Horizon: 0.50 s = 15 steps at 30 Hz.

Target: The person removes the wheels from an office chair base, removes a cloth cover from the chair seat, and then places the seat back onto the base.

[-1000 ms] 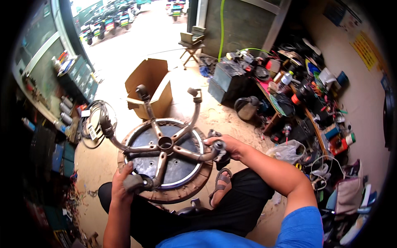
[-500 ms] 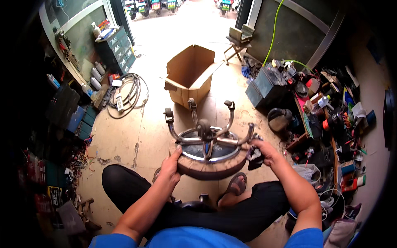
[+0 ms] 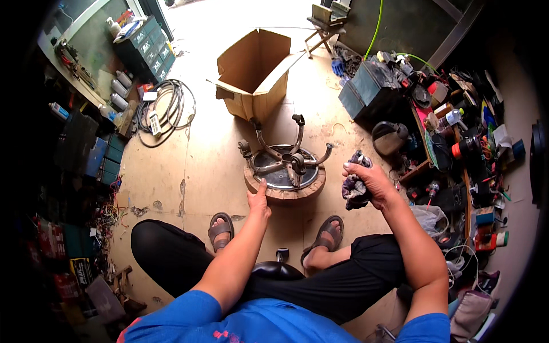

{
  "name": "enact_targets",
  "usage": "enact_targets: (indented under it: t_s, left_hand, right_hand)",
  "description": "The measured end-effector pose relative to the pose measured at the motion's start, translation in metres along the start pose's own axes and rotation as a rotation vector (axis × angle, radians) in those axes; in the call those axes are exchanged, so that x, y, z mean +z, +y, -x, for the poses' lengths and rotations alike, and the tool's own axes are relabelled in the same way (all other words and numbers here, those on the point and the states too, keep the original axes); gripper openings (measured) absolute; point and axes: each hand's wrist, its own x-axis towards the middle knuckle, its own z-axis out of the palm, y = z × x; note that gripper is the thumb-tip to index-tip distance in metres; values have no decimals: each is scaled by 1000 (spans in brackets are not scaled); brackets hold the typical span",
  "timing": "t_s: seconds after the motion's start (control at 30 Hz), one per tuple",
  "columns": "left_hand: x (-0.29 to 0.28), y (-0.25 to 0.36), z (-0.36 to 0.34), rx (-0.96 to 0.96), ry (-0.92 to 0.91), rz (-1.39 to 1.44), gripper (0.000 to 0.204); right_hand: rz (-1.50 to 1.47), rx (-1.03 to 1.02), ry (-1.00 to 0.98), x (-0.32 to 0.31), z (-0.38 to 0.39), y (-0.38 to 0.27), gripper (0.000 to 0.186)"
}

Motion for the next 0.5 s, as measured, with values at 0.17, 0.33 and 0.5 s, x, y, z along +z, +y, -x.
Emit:
enact_targets:
  t_s: [0.17, 0.33, 0.5]
  left_hand:
    - [-48, -32, -10, -114, -158, 13, 90]
    - [-96, -44, -39, -130, -49, -114, 83]
    - [-83, -28, -9, -232, 277, -578, 76]
  right_hand:
    - [47, -29, 31, -9, -1, 11, 28]
    - [-50, 54, -114, 8, -3, -4, 47]
    - [-201, -94, -140, 19, -3, -8, 43]
